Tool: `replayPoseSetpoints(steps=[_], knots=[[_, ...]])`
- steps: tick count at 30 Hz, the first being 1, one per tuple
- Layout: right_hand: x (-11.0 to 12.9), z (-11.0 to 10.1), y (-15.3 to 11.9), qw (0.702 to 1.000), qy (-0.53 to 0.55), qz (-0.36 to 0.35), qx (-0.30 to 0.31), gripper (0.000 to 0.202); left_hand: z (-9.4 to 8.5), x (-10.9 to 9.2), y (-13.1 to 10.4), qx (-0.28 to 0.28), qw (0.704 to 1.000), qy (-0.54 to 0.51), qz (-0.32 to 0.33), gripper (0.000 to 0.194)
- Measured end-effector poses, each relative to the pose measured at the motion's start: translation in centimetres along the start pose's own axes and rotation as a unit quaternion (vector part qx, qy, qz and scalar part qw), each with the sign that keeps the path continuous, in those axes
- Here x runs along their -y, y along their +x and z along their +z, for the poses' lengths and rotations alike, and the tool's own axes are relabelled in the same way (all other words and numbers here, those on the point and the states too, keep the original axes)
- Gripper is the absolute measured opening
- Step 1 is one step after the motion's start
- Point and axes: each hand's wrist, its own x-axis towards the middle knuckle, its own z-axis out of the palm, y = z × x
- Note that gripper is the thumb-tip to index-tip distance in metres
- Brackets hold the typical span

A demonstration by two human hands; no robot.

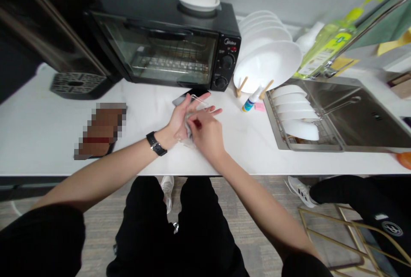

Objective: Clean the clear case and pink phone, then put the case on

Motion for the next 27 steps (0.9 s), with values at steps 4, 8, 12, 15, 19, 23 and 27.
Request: replayPoseSetpoints(steps=[4, 8, 12, 15, 19, 23, 27], knots=[[0.2, -0.3, -1.1, 0.999, 0.014, -0.021, 0.038, 0.011, -0.3, 0.4, 0.1, 0.045, 0.998, 0.039, -0.026, 0.068], [-0.4, -0.7, 0.4, 0.998, -0.016, 0.014, -0.054, 0.011, 0.3, 0.9, -0.2, 0.004, 0.999, 0.025, -0.020, 0.063], [0.6, 0.2, -1.3, 0.999, 0.000, -0.029, 0.036, 0.011, 0.6, -0.2, -0.4, 0.035, 0.999, 0.031, -0.010, 0.065], [0.7, 0.2, -1.4, 0.998, -0.027, -0.039, 0.030, 0.017, 0.8, -0.5, -0.4, 0.051, 0.998, 0.037, -0.003, 0.061], [0.0, -0.4, 1.3, 0.998, -0.047, 0.010, -0.047, 0.007, 1.0, 0.0, -0.3, -0.011, 1.000, 0.004, 0.019, 0.056], [0.9, -0.5, 0.7, 0.997, 0.062, 0.026, 0.032, 0.010, 0.5, -0.2, 0.0, -0.018, 0.998, 0.046, 0.028, 0.056], [1.9, -0.2, -1.4, 0.978, 0.181, 0.100, 0.026, 0.025, 0.4, -0.2, -0.1, -0.054, 0.993, 0.097, 0.042, 0.050]])
